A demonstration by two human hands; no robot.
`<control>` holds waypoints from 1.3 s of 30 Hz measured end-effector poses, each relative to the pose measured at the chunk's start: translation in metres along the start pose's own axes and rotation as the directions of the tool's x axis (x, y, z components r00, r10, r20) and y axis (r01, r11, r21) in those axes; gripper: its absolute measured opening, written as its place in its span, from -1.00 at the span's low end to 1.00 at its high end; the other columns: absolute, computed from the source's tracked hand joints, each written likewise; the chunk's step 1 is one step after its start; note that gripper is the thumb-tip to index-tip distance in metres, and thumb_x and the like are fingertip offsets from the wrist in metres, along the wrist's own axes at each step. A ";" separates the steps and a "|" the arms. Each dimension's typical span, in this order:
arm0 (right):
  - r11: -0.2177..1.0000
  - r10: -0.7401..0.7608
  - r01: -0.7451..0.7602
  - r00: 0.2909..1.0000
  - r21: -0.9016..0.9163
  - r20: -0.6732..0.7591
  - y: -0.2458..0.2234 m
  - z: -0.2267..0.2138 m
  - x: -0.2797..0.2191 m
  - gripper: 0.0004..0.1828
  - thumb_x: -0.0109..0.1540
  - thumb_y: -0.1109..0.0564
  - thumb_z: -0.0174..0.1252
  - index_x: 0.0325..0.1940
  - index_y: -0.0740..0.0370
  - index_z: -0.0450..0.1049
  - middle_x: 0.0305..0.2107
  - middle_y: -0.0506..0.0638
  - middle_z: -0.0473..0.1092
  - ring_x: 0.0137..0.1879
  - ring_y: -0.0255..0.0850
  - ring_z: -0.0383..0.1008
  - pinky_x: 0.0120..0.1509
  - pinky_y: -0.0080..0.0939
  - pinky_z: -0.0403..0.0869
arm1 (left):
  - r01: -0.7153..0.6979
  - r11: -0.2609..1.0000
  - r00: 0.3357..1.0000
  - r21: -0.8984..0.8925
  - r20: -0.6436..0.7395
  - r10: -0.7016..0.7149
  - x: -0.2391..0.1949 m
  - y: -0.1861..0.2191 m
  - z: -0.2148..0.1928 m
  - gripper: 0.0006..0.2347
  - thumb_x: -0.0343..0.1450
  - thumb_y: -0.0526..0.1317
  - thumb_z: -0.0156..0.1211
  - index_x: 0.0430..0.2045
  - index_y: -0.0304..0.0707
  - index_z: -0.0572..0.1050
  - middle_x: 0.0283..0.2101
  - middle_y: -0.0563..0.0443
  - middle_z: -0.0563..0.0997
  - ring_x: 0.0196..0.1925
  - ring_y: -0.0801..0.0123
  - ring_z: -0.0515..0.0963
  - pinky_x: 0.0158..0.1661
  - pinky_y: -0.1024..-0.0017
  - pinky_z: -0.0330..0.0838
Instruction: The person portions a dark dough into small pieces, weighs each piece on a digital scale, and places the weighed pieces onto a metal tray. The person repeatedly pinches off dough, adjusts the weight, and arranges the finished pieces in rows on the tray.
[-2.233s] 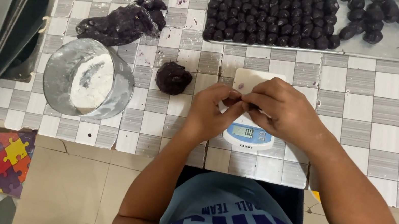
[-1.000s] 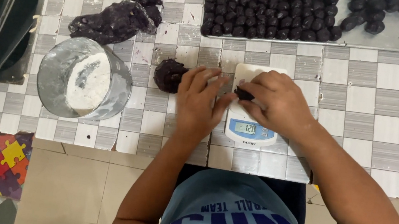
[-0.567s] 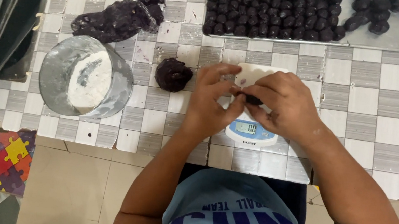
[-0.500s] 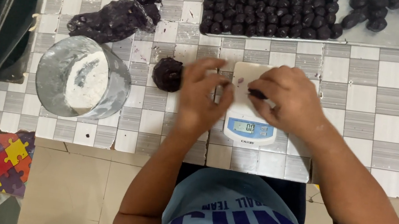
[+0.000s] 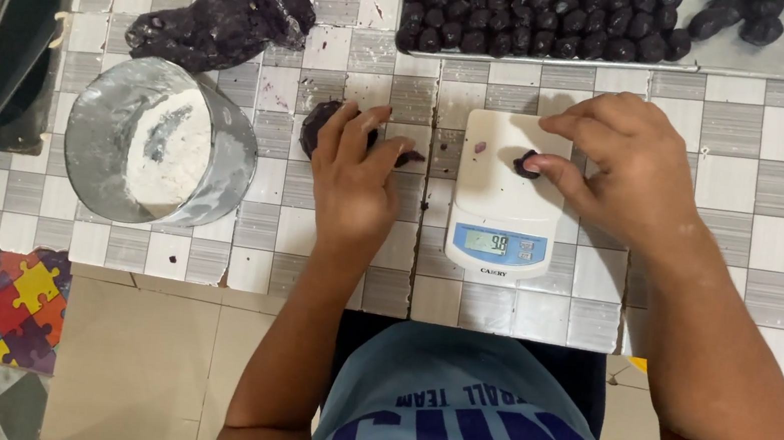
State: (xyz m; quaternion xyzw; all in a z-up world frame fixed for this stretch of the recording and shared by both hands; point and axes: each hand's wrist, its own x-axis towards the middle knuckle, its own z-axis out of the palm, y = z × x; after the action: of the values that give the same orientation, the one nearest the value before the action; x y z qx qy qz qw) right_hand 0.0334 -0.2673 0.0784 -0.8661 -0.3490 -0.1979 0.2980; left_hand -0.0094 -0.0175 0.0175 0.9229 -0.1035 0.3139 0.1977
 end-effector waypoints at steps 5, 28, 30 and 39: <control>1.000 0.012 -0.012 1.000 0.007 0.013 -0.003 0.002 0.002 -0.76 0.12 0.14 0.35 -0.19 0.28 0.57 -0.45 0.09 0.42 -0.39 -0.06 0.34 -0.22 -0.16 0.31 | 0.032 0.998 0.999 0.044 -0.025 -0.031 0.002 0.002 -0.009 -0.92 0.28 -0.30 0.21 -0.45 -0.06 0.50 -0.07 0.06 0.44 0.13 -0.01 0.31 -0.07 0.24 0.23; 0.986 -0.068 0.105 0.963 -0.132 0.261 0.002 0.030 -0.012 -0.79 0.08 0.01 0.23 -0.26 0.11 0.54 -0.43 -0.04 0.40 -0.29 -0.16 0.39 -0.17 -0.19 0.32 | -0.044 0.974 0.999 -0.222 -0.012 0.042 0.007 0.041 -0.005 -0.88 0.27 -0.17 0.27 -0.53 -0.19 0.52 -0.23 -0.04 0.49 0.00 0.10 0.42 0.08 0.14 0.21; 0.988 -0.149 0.155 0.974 -0.023 0.173 -0.005 0.027 -0.010 -0.79 0.15 0.02 0.18 -0.25 0.17 0.51 -0.39 -0.02 0.37 -0.23 -0.14 0.37 -0.15 -0.20 0.30 | -0.073 0.918 0.995 -0.391 0.028 0.091 0.010 0.049 -0.003 -0.81 0.28 -0.10 0.23 -0.50 -0.24 0.51 -0.28 -0.08 0.48 -0.01 0.12 0.45 0.10 0.15 0.19; 0.965 -0.257 0.258 0.966 -0.039 0.023 -0.008 0.023 -0.013 -0.79 0.18 -0.02 0.15 -0.26 0.13 0.53 -0.34 -0.09 0.38 -0.21 -0.21 0.36 -0.01 -0.19 0.25 | 0.148 0.772 0.982 -0.618 0.186 -0.040 0.010 0.049 0.011 -0.93 0.21 -0.25 0.36 -0.57 -0.13 0.57 -0.20 0.08 0.52 0.03 0.20 0.45 0.07 0.25 0.26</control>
State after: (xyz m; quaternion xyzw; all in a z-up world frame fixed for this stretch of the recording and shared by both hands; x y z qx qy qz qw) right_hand 0.0213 -0.2538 0.0571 -0.8212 -0.4571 -0.2344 0.2484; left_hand -0.0112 -0.0669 0.0301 0.8302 -0.1718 0.1749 0.5007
